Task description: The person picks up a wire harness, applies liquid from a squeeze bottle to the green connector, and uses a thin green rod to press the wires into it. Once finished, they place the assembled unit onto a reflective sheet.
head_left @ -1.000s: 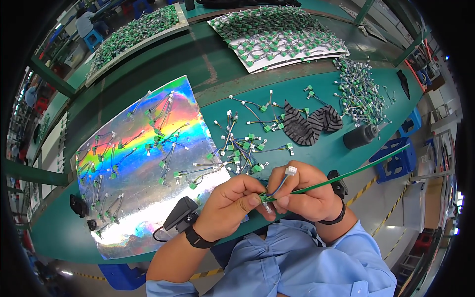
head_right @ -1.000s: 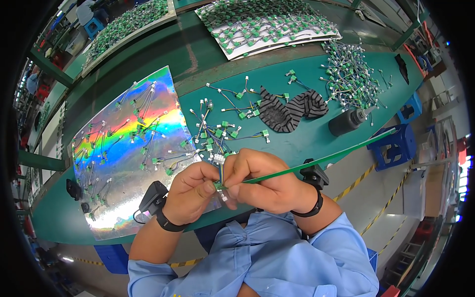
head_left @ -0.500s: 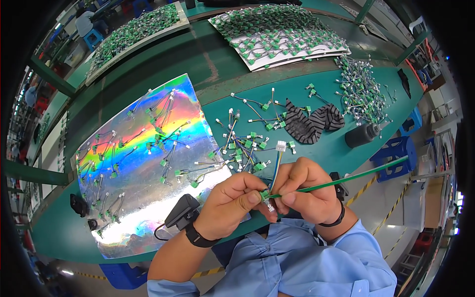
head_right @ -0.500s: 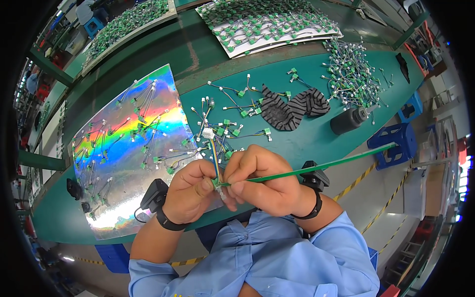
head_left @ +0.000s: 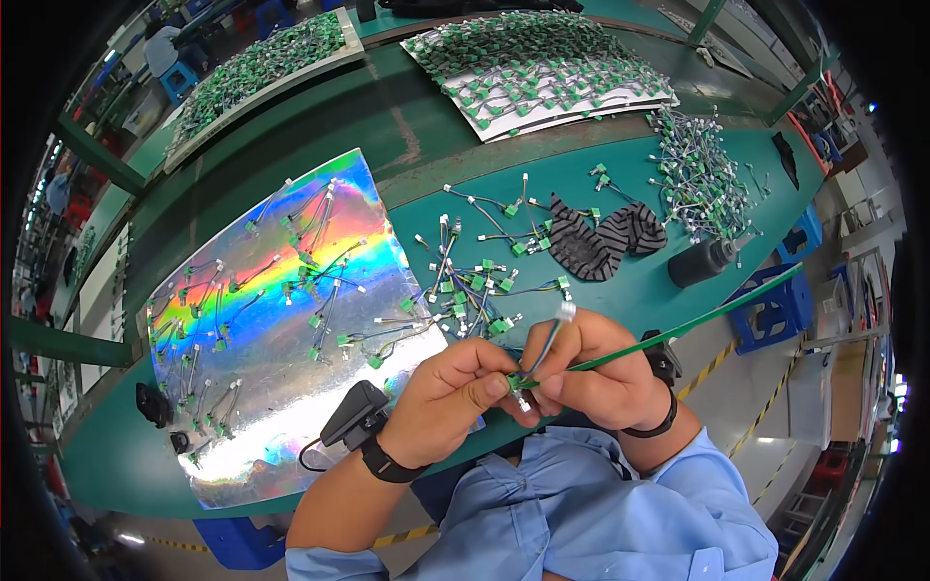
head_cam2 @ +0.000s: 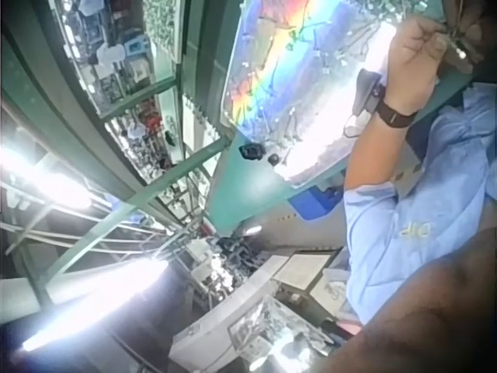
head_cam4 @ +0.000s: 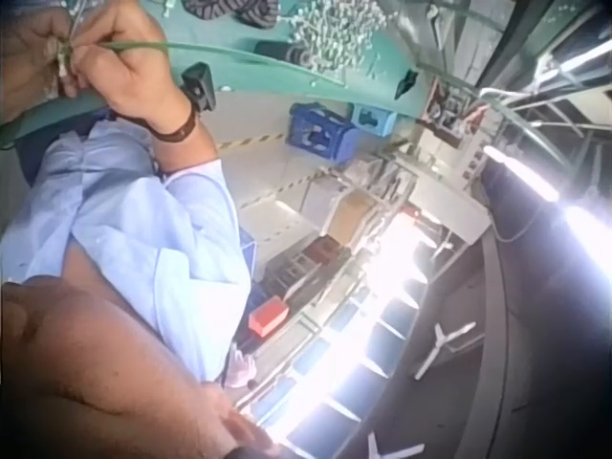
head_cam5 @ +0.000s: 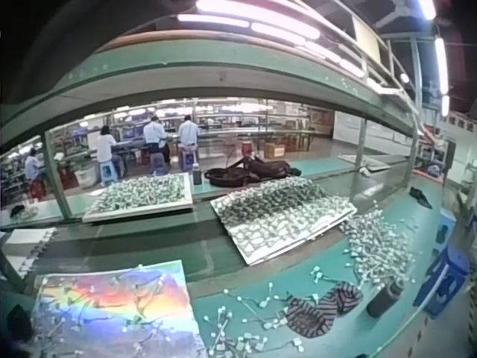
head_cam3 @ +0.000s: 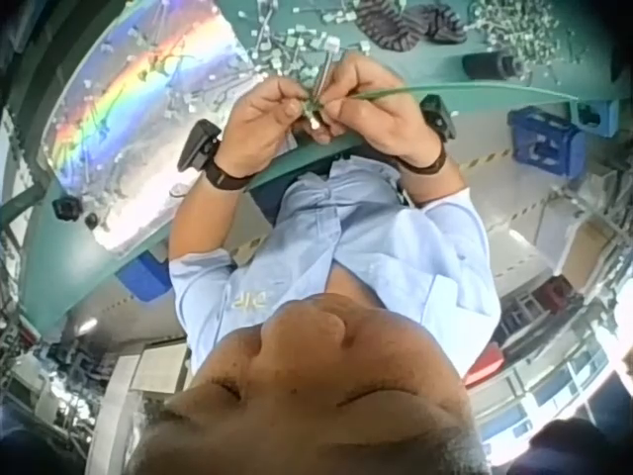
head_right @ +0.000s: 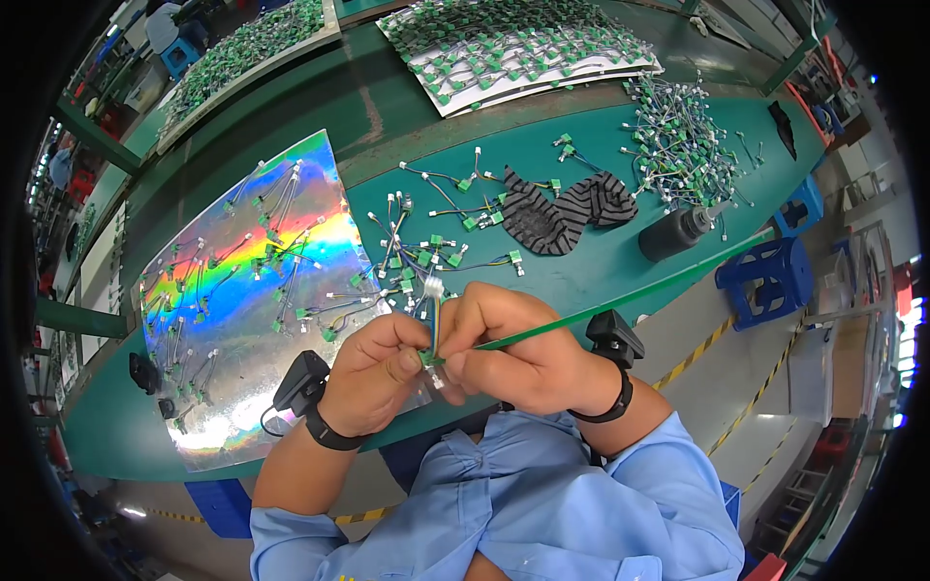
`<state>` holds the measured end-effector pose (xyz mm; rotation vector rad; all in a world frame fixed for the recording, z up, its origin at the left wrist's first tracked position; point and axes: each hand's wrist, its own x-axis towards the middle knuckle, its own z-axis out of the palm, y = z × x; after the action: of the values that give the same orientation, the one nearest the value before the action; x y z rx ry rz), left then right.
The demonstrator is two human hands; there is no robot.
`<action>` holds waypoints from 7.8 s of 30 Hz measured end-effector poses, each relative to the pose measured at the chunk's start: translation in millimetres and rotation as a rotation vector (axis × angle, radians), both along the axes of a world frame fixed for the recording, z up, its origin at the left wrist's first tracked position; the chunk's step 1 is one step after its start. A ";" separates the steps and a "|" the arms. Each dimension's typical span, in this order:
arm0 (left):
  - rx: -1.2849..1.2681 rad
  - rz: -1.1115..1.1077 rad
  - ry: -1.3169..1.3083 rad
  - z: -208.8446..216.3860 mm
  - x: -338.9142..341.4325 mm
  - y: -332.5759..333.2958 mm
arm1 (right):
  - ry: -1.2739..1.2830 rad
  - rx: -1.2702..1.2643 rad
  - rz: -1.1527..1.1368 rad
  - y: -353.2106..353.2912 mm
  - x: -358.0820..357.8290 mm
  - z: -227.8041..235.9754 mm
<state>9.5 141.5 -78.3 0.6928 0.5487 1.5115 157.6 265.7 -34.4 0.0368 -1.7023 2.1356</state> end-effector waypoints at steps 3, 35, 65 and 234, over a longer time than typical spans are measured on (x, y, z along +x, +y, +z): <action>-0.020 -0.043 -0.071 -0.8 1.2 0.8 | -0.006 -0.008 0.029 1.1 -0.6 -0.6; -0.009 -0.019 -0.056 -1.4 0.1 0.9 | 0.008 -0.150 -0.006 -4.3 0.2 -9.3; 0.029 0.044 -0.031 3.0 0.2 -0.3 | 0.081 -0.140 -0.017 -4.0 -0.7 -16.9; 0.014 0.194 0.335 19.7 -8.1 -4.3 | -0.018 0.569 -0.216 0.3 -1.0 15.6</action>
<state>1.5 137.2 -58.5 0.9332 0.8803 1.5884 156.7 266.0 -18.8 -0.0058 -2.1593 1.4515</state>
